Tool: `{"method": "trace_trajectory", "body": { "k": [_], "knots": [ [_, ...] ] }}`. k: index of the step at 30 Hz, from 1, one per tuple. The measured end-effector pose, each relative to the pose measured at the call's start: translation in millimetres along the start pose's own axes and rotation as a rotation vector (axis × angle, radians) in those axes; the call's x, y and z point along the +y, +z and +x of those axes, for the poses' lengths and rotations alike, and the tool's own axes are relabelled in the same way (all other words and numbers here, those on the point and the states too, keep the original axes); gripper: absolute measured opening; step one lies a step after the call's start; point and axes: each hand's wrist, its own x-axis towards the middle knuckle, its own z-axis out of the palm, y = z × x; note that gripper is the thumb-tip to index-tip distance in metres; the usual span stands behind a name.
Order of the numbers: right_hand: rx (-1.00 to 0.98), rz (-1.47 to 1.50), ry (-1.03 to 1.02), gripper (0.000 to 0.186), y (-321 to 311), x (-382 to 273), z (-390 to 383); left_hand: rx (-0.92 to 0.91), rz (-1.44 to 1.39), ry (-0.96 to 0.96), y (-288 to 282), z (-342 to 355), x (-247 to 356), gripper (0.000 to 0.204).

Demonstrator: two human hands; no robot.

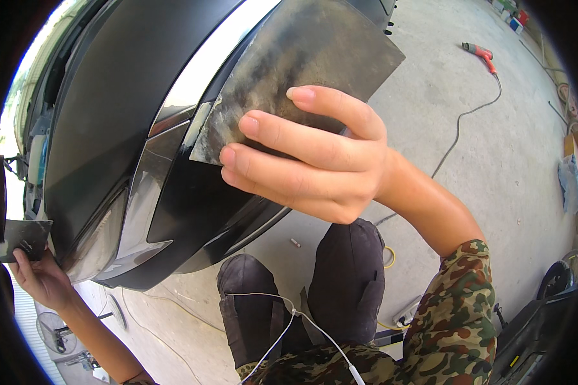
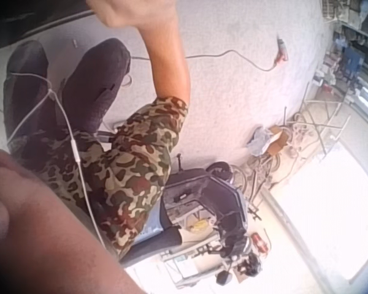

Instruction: The person applies a beige body filler to a black motorcycle fairing using a metal spreader. They spread the filler over a damaged area, then scrape excess material from the spreader onto a second spreader held in the other hand. The person continues to smooth and level the filler across the surface.

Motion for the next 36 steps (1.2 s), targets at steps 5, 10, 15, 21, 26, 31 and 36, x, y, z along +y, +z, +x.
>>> {"method": "trace_trajectory", "body": {
  "k": [5, 10, 15, 21, 26, 31, 36],
  "knots": [
    [0.025, -0.002, 0.005, 0.019, -0.4, -1.6, -0.2, -0.014, -0.011, -0.006, 0.8, 0.7, 0.0, 0.032],
    [-0.060, -0.009, -0.046, 0.027, -3.8, 2.4, -2.9, -0.013, 0.002, -0.001, 2.2, -1.0, 3.6, 0.032],
    [-0.088, -0.007, -0.023, 0.027, -6.2, -0.2, -3.8, -0.030, 0.001, 0.002, -1.9, 0.0, 5.5, 0.032],
    [-0.080, -0.004, -0.040, 0.027, -7.9, 0.0, -3.1, -0.049, -0.027, -0.017, -2.9, 0.5, 3.7, 0.031],
    [-0.053, 0.012, -0.024, 0.026, -5.0, 0.8, -1.4, -0.049, 0.005, 0.011, 3.3, -0.1, 4.3, 0.031],
    [0.025, 0.008, 0.010, 0.017, 0.4, 0.4, -3.0, 0.017, -0.003, 0.014, 4.1, -1.2, 6.6, 0.028],
    [-0.013, 0.016, 0.008, 0.017, -3.8, 1.1, -7.4, -0.044, -0.045, -0.003, -6.6, 1.7, 6.2, 0.028]
  ]
}}
